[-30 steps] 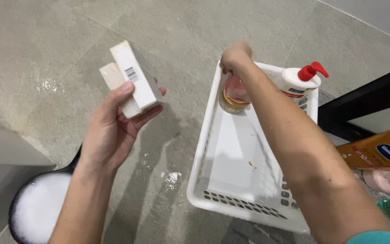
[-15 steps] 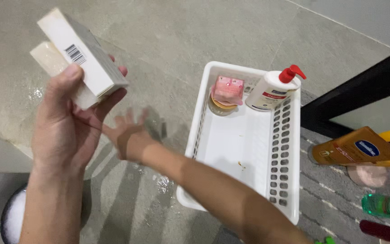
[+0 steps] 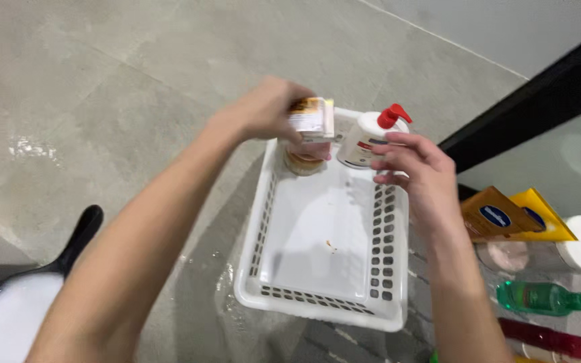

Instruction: The person wipes various skincare bottles and tubes with a green cloth and places them into a white plastic basket. The items include pump bottles, tubes, and small jars, which are handled one by one and arranged inside the basket.

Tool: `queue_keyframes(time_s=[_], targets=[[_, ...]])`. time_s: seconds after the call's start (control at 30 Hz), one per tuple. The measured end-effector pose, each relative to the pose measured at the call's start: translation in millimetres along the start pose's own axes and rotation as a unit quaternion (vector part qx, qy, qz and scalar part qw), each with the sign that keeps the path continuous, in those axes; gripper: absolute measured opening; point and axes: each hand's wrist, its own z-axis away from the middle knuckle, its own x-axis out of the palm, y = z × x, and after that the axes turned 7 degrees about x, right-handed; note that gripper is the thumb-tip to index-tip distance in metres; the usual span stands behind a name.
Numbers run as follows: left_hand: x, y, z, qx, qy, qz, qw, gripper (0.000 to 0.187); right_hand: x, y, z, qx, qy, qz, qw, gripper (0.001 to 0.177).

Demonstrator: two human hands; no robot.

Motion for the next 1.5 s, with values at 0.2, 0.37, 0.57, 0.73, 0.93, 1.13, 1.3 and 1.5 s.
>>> queue_keyframes(time_s=[0.2, 0.37, 0.57, 0.73, 0.93, 1.13, 1.3, 1.5], targets=[[52.9, -31.9, -44.6, -0.083, -0.096, -0.088, 0.988, 0.063, 32.9, 5.1, -54.9, -0.102, -0.042, 0.171, 0.979, 0.037], [74.2, -55.1, -58.3, -0.084, -0.105, -0.115, 0.984, 0.06, 61.7, 11.0, -112.2, -0.287, -0.102, 0.357, 0.883, 0.067], [68.9, -81.8, -51.6, -0.099, -0.083, -0.099, 0.987, 0.089, 81.7, 11.3, -141.0, -0.17, -0.125, 0.48, 0.851, 0.08], [67.5, -90.6, -34.4, -0.111, -0.046, -0.054, 0.991, 0.111, 77.3, 16.4, -153.9, -0.199, -0.15, 0.513, 0.822, 0.074], [87.5, -85.2, -19.6, -0.116, 0.021, -0.035, 0.992, 0.105, 83.3, 18.2, -157.8, -0.212, -0.16, 0.593, 0.76, 0.073], [82.3, -80.6, -21.9, -0.129, 0.003, -0.029, 0.991, 0.087, 78.4, 11.1, -152.7, -0.188, -0.153, 0.577, 0.78, 0.067], [80.4, -79.3, -20.7, -0.134, -0.018, -0.042, 0.99, 0.087, 77.9, 13.0, -147.4, -0.189, -0.147, 0.6, 0.763, 0.071], [78.6, -69.9, -25.1, -0.199, -0.035, -0.032, 0.979, 0.093, 80.4, 10.1, -148.0, -0.171, -0.155, 0.583, 0.779, 0.072]])
